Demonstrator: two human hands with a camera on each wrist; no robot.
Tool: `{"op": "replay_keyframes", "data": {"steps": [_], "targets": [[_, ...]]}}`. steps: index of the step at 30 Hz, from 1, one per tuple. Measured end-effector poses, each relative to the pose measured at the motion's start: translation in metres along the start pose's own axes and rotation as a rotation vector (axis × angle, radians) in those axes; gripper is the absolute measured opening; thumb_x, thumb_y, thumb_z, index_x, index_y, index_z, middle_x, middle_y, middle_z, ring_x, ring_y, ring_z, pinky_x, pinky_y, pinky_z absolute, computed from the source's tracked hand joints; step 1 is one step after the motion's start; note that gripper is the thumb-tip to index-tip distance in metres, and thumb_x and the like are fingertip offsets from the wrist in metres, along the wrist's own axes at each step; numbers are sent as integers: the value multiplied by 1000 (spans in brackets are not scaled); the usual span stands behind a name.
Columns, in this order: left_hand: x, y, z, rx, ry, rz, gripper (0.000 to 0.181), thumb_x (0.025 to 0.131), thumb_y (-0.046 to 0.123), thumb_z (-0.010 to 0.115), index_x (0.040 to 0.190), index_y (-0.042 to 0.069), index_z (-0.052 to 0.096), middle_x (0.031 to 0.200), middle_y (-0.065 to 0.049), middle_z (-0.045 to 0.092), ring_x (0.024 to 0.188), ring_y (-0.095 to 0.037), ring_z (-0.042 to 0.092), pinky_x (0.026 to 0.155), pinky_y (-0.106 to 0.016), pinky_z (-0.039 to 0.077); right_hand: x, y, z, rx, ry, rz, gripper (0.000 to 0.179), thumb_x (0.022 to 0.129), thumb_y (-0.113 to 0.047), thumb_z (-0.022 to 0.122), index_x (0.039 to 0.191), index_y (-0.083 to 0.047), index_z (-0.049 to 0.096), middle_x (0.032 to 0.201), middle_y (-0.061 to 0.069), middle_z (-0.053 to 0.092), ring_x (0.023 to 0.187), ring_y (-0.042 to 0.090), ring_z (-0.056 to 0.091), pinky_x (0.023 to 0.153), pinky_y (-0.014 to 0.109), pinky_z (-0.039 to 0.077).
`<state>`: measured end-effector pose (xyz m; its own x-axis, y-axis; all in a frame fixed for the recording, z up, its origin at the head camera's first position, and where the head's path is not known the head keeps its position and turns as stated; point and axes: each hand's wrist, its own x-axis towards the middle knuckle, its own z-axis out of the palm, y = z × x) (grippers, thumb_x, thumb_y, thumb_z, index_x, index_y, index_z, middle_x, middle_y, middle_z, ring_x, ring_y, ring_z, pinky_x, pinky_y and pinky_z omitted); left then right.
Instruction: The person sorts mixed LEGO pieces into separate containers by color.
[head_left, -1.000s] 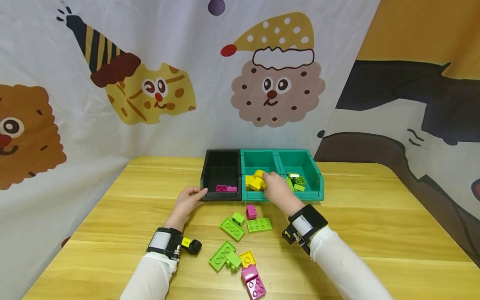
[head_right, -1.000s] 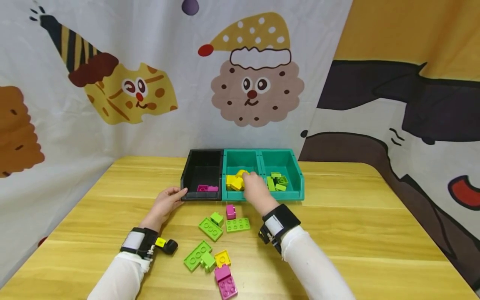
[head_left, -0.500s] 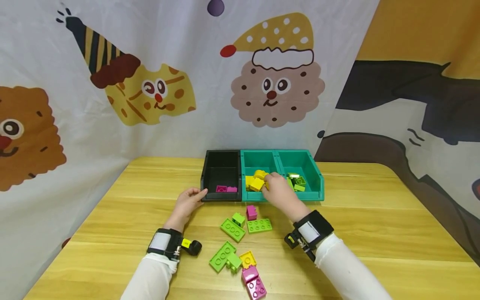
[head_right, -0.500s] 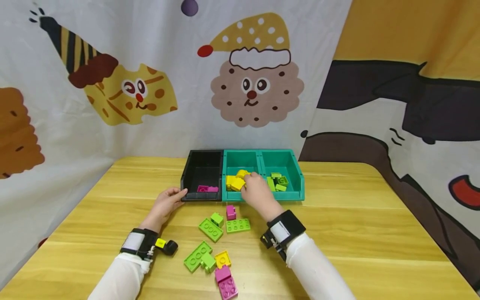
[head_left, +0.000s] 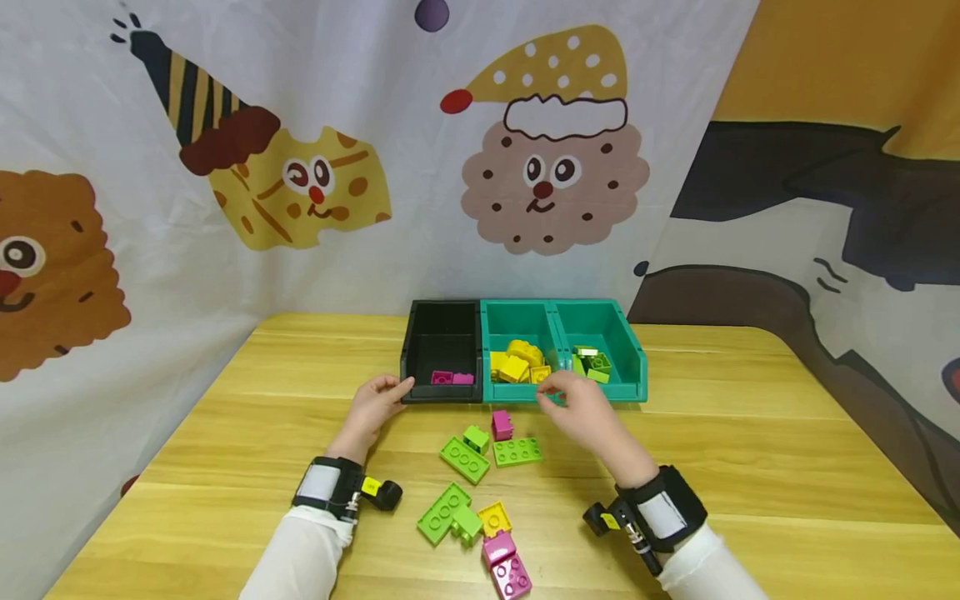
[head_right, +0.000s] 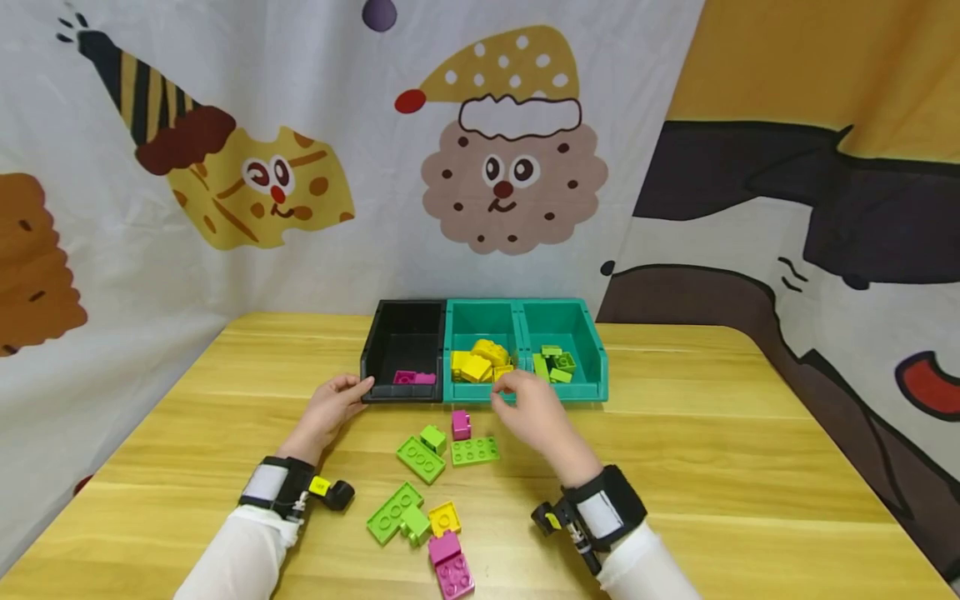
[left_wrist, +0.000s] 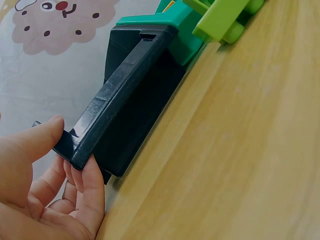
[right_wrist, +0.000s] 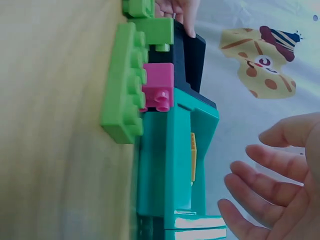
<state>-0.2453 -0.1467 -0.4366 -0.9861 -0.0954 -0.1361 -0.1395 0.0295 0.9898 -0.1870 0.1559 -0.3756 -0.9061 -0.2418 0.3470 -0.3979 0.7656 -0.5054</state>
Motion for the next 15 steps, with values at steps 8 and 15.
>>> {"op": "replay_keyframes", "data": {"steps": [8, 15], "targets": [[-2, 1, -1, 11, 5, 1, 25, 90, 20, 66, 96, 0, 52, 86, -1, 46, 74, -10, 47, 68, -18, 50, -15, 5, 8, 6, -93, 9, 7, 87, -11, 66, 92, -7, 69, 93, 5, 67, 89, 22, 62, 78, 39, 53], [-2, 1, -1, 11, -3, 1, 26, 90, 20, 65, 97, -1, 52, 87, 0, 46, 74, -9, 47, 69, -18, 49, -18, 5, 14, 28, -117, 35, 11, 85, -11, 67, 94, -6, 69, 97, 6, 66, 93, 24, 61, 80, 41, 53]]}}
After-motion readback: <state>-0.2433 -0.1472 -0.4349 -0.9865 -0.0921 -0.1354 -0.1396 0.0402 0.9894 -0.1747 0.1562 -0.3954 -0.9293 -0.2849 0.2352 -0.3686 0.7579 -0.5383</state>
